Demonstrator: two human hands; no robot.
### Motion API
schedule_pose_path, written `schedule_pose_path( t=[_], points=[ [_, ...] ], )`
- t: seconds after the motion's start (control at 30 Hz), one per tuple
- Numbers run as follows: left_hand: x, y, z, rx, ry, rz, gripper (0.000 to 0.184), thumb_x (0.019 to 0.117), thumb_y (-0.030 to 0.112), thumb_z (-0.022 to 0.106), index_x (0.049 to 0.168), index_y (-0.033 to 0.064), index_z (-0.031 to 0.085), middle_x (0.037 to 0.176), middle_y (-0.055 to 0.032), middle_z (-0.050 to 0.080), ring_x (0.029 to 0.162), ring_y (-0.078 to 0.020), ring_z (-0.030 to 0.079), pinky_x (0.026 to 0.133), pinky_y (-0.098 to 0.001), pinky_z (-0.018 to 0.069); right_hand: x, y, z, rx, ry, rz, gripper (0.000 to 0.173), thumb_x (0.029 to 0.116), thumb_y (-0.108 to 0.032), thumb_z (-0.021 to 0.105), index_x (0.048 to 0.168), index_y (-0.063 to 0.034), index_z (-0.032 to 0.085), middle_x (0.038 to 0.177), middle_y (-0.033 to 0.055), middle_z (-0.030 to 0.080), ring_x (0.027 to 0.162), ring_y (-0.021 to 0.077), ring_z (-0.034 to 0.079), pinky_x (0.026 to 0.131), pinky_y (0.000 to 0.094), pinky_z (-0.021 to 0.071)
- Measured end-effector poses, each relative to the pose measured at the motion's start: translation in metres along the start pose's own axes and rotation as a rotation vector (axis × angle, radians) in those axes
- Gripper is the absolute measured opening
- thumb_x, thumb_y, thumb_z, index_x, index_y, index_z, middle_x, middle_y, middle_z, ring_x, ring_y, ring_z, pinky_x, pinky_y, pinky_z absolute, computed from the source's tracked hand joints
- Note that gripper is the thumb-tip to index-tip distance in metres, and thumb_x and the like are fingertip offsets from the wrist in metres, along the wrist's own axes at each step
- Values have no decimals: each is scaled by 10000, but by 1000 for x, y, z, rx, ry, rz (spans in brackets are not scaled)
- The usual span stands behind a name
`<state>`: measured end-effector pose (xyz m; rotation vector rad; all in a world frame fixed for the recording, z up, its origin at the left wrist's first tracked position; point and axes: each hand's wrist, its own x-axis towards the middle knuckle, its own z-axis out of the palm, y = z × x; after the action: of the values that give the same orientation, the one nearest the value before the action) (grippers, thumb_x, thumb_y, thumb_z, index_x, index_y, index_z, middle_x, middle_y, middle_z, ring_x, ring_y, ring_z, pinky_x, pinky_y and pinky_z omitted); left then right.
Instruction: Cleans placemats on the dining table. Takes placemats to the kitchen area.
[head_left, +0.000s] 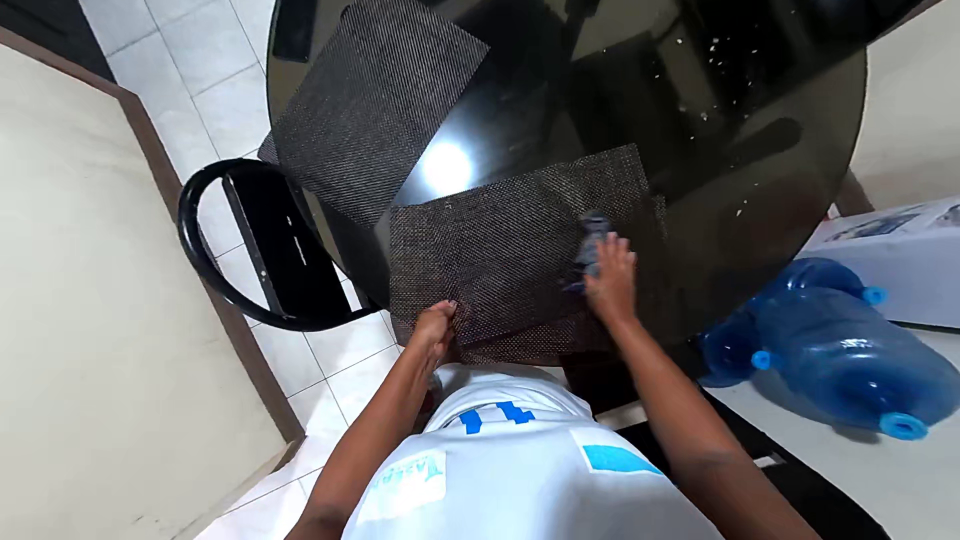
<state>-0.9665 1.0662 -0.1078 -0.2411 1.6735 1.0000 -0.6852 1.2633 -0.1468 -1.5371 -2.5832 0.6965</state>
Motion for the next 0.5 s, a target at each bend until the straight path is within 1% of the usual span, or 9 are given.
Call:
schedule_pose_path(
  t=[0.13, 0.2, 0.23, 0.27, 0.33, 0.37, 0.43, 0.47, 0.5],
  points=[
    [0, -2, 11, 52, -1, 39, 245, 1091, 132, 467, 1248, -20, 577, 1004, -103, 624, 818, -152, 614, 735, -333, 549, 21, 99, -30, -13, 149, 195, 651, 991, -129, 524, 1577, 50, 304, 1675, 269, 212, 1565, 441, 178, 1275, 573, 178],
    [1, -5, 18, 141, 25, 100, 287, 1103, 161, 454, 1281, -23, 585, 1127, -141, 636, 948, -172, 621, 832, -361, 539, 31, 114, -46, -2, 237, 262, 569, 1017, -130, 489, 1541, 60, 374, 1642, 269, 302, 1544, 416, 270, 1259, 540, 254],
    [1, -4, 19, 210, 41, 149, 329, 1113, 181, 432, 1323, -29, 573, 1232, -173, 628, 1069, -200, 617, 932, -395, 520, 37, 104, -54, 37, 283, 272, 540, 1028, -134, 477, 1524, 64, 396, 1622, 275, 336, 1526, 417, 311, 1245, 546, 286],
    [1, -2, 17, 288, 61, 211, 379, 1123, 199, 397, 1375, -41, 547, 1323, -213, 606, 1186, -243, 602, 1024, -435, 487, 43, 82, -58, 86, 308, 248, 534, 1033, -137, 475, 1522, 62, 395, 1617, 274, 342, 1514, 418, 332, 1233, 555, 303],
    [1, -5, 14, 419, 128, 331, 405, 1128, 202, 358, 1344, -77, 558, 1307, -266, 613, 1221, -310, 595, 1067, -483, 452, 40, 7, -54, 144, 262, 91, 564, 1012, -140, 510, 1536, 35, 398, 1634, 250, 326, 1521, 405, 321, 1233, 556, 307],
    [2, -7, 13, 485, 152, 369, 409, 1128, 211, 360, 1314, -81, 577, 1268, -269, 633, 1204, -325, 609, 1065, -496, 455, 33, -38, -44, 144, 227, -44, 602, 967, -155, 561, 1528, 19, 428, 1638, 235, 332, 1527, 394, 314, 1226, 561, 312],
    [5, -10, 10, 622, 185, 420, 377, 1120, 224, 389, 1196, -61, 623, 1123, -246, 669, 1091, -337, 646, 992, -521, 487, 19, -124, -8, 166, 140, -381, 622, 883, -236, 686, 1447, -6, 561, 1574, 215, 455, 1496, 389, 378, 1192, 589, 347],
    [4, -11, 7, 671, 192, 424, 348, 1106, 206, 422, 1196, -53, 637, 1112, -238, 682, 1084, -340, 657, 988, -528, 493, 14, -157, 15, 165, 3, -546, 600, 887, -275, 711, 1427, -41, 596, 1562, 175, 488, 1505, 370, 368, 1202, 600, 311],
    [1, -11, 3, 709, 196, 405, 318, 1076, 157, 456, 1238, -42, 644, 1150, -231, 694, 1117, -337, 664, 1013, -531, 497, 14, -181, 39, 121, -182, -694, 571, 917, -298, 698, 1442, -101, 592, 1592, 107, 468, 1541, 325, 309, 1240, 604, 225]
  ],
)
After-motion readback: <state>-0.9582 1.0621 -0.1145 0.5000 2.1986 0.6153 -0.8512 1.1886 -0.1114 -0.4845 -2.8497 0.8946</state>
